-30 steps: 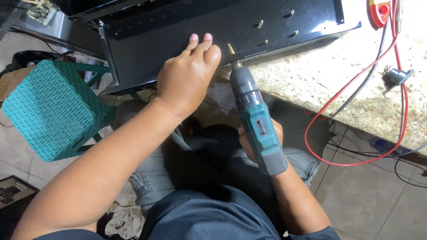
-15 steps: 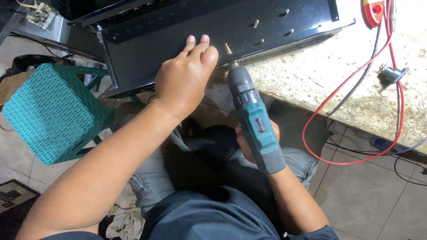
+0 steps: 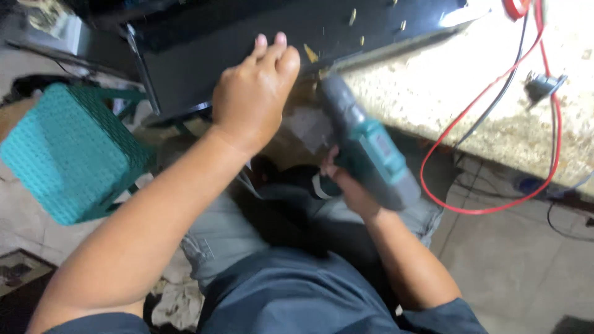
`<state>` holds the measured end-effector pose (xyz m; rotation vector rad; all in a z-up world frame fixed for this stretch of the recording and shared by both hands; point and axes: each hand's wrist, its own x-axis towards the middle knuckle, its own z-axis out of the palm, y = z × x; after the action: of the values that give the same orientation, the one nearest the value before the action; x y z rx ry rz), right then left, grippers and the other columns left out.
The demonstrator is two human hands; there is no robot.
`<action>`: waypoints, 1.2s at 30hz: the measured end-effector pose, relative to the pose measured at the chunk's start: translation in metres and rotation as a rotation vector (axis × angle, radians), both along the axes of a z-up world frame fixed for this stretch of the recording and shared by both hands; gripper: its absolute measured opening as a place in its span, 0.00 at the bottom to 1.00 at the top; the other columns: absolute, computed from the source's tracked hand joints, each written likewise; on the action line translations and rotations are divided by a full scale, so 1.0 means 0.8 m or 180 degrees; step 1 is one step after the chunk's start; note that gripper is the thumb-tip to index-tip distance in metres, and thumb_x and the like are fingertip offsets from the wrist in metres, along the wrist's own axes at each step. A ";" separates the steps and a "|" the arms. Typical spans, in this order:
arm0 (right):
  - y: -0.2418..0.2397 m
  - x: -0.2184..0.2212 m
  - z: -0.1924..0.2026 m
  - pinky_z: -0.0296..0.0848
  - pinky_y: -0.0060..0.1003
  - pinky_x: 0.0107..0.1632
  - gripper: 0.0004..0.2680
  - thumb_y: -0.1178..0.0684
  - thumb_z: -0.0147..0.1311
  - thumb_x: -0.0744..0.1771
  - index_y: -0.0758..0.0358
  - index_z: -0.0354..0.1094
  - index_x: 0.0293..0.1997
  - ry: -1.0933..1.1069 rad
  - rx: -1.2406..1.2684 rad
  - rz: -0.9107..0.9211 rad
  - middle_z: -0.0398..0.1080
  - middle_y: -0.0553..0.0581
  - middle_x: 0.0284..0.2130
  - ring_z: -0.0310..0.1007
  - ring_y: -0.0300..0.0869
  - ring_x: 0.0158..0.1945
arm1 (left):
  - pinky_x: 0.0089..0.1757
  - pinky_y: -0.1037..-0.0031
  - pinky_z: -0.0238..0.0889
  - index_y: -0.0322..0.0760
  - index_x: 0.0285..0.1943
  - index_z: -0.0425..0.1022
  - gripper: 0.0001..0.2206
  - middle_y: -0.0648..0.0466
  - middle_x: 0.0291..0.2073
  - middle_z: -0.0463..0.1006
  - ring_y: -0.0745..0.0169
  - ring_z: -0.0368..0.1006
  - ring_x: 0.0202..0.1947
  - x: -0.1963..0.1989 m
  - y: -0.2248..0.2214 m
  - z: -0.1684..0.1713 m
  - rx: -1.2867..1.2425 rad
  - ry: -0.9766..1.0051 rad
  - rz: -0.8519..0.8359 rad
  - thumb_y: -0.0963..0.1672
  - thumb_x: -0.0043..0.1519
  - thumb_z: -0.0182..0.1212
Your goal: Using a cordless power drill to make holes or fasten components on a black metal electronics chassis
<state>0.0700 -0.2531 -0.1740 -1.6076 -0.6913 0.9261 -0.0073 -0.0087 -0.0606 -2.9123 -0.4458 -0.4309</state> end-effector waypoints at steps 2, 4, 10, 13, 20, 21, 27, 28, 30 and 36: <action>0.010 -0.001 0.026 0.68 0.43 0.53 0.05 0.57 0.44 0.72 0.63 0.56 0.51 0.0929 0.1306 0.0361 0.62 0.55 0.36 0.67 0.44 0.41 | 0.29 0.61 0.76 0.40 0.54 0.69 0.15 0.48 0.59 0.80 0.46 0.79 0.57 0.000 0.001 -0.003 0.0176 -0.0079 0.0023 0.37 0.59 0.63; 0.008 -0.012 0.009 0.67 0.43 0.52 0.08 0.58 0.49 0.68 0.62 0.58 0.51 0.1615 0.1383 0.0063 0.63 0.56 0.34 0.67 0.45 0.39 | 0.30 0.59 0.77 0.40 0.53 0.69 0.14 0.47 0.58 0.80 0.45 0.79 0.56 0.002 0.000 -0.008 0.0106 -0.0145 0.0047 0.37 0.60 0.63; 0.018 -0.028 0.020 0.65 0.43 0.49 0.11 0.52 0.52 0.64 0.62 0.63 0.49 0.3024 0.1808 -0.0394 0.61 0.56 0.31 0.63 0.46 0.35 | 0.29 0.63 0.77 0.44 0.54 0.70 0.13 0.50 0.55 0.81 0.48 0.80 0.53 0.004 0.002 -0.021 0.0412 -0.0279 0.0168 0.42 0.62 0.65; 0.023 -0.031 0.031 0.68 0.42 0.47 0.14 0.52 0.54 0.64 0.64 0.60 0.52 0.2694 0.1892 -0.0370 0.62 0.55 0.30 0.65 0.45 0.34 | 0.29 0.64 0.76 0.44 0.53 0.70 0.12 0.50 0.54 0.81 0.47 0.80 0.53 0.008 0.003 -0.022 0.0346 -0.0330 0.0177 0.42 0.62 0.64; 0.033 -0.031 0.060 0.71 0.42 0.45 0.10 0.57 0.56 0.64 0.62 0.60 0.45 0.2286 0.1755 -0.0304 0.62 0.56 0.30 0.66 0.44 0.32 | 0.31 0.62 0.78 0.43 0.57 0.70 0.16 0.46 0.56 0.80 0.43 0.79 0.55 0.006 0.003 -0.022 0.0248 -0.0255 0.0141 0.40 0.61 0.67; 0.033 -0.030 0.057 0.71 0.42 0.45 0.10 0.57 0.56 0.64 0.62 0.60 0.45 0.2286 0.1752 -0.0300 0.62 0.56 0.30 0.66 0.44 0.32 | 0.31 0.62 0.78 0.43 0.57 0.70 0.16 0.46 0.56 0.80 0.43 0.79 0.55 0.006 0.003 -0.022 0.0247 -0.0256 0.0146 0.40 0.61 0.67; 0.024 -0.033 0.032 0.68 0.42 0.47 0.08 0.58 0.55 0.64 0.60 0.60 0.45 0.2746 0.1683 -0.0415 0.62 0.54 0.32 0.66 0.43 0.33 | 0.30 0.64 0.77 0.44 0.56 0.72 0.14 0.47 0.54 0.81 0.44 0.80 0.53 0.008 0.003 -0.021 0.0272 -0.0335 0.0154 0.41 0.62 0.66; 0.021 -0.034 0.027 0.68 0.44 0.49 0.12 0.59 0.55 0.64 0.61 0.61 0.51 0.2906 0.1664 -0.0523 0.65 0.54 0.33 0.67 0.44 0.34 | 0.29 0.64 0.76 0.45 0.54 0.71 0.12 0.48 0.54 0.81 0.44 0.80 0.52 0.009 0.003 -0.022 0.0270 -0.0343 0.0193 0.42 0.63 0.63; 0.018 -0.033 0.032 0.69 0.46 0.50 0.15 0.59 0.55 0.64 0.62 0.62 0.56 0.3057 0.1652 -0.0634 0.68 0.55 0.35 0.68 0.46 0.35 | 0.28 0.64 0.76 0.46 0.52 0.71 0.09 0.50 0.53 0.82 0.45 0.81 0.51 0.009 0.002 -0.022 0.0274 -0.0358 0.0225 0.43 0.64 0.61; 0.001 -0.036 0.060 0.66 0.42 0.51 0.28 0.55 0.55 0.64 0.67 0.49 0.74 0.2925 0.1518 -0.0460 0.61 0.55 0.31 0.63 0.43 0.35 | 0.25 0.65 0.74 0.46 0.49 0.70 0.08 0.51 0.53 0.82 0.48 0.81 0.52 0.009 0.001 -0.012 0.0307 -0.0416 0.0209 0.43 0.64 0.63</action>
<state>0.0416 -0.2520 -0.1256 -0.6725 -0.1173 1.1482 -0.0005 -0.0081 -0.0705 -2.7786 -0.5223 -0.6177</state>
